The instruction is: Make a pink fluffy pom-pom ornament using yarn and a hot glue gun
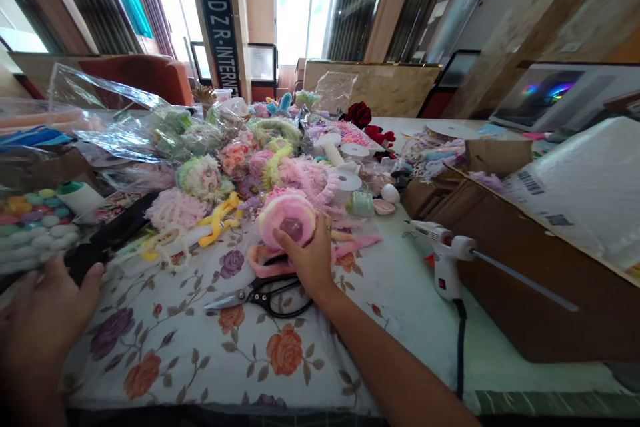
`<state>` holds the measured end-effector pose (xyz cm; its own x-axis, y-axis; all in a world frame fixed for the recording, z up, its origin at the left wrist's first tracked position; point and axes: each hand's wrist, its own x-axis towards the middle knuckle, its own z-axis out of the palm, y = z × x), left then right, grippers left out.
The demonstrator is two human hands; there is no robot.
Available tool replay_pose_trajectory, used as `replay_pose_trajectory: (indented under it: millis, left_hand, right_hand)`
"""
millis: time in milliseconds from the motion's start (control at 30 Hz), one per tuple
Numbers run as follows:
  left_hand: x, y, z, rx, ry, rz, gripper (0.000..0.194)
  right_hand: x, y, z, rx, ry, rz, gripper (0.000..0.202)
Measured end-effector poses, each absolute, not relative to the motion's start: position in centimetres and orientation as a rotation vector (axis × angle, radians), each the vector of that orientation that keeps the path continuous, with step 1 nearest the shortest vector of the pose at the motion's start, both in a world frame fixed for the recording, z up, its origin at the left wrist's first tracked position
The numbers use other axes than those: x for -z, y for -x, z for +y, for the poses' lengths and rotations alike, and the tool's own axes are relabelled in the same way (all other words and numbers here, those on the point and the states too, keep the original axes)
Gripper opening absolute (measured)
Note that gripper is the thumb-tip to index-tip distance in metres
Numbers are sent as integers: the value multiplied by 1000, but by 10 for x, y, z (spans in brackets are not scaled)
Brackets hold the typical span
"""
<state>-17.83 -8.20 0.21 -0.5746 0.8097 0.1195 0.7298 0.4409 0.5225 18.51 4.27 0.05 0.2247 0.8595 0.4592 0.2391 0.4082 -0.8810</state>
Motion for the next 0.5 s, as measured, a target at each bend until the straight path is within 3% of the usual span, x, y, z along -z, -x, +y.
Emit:
replay_pose_trajectory:
  millis: [167, 267, 367, 500]
  left_hand:
    - [-30, 151, -78, -639, -1237, 2786, 82]
    - [-51, 125, -72, -970, -1485, 2769, 74]
    - [-64, 86, -58, -1257, -1451, 1994, 57]
    - [-63, 28, -31, -905, -1075, 907, 43]
  right_hand:
    - [0, -185, 42, -568, 1110, -1317, 53]
    - [0, -185, 41, -562, 1107, -1328, 52]
    - [1, -185, 42, -556, 1106, -1324, 54]
    - [2, -184, 41, -500, 1093, -1335, 56]
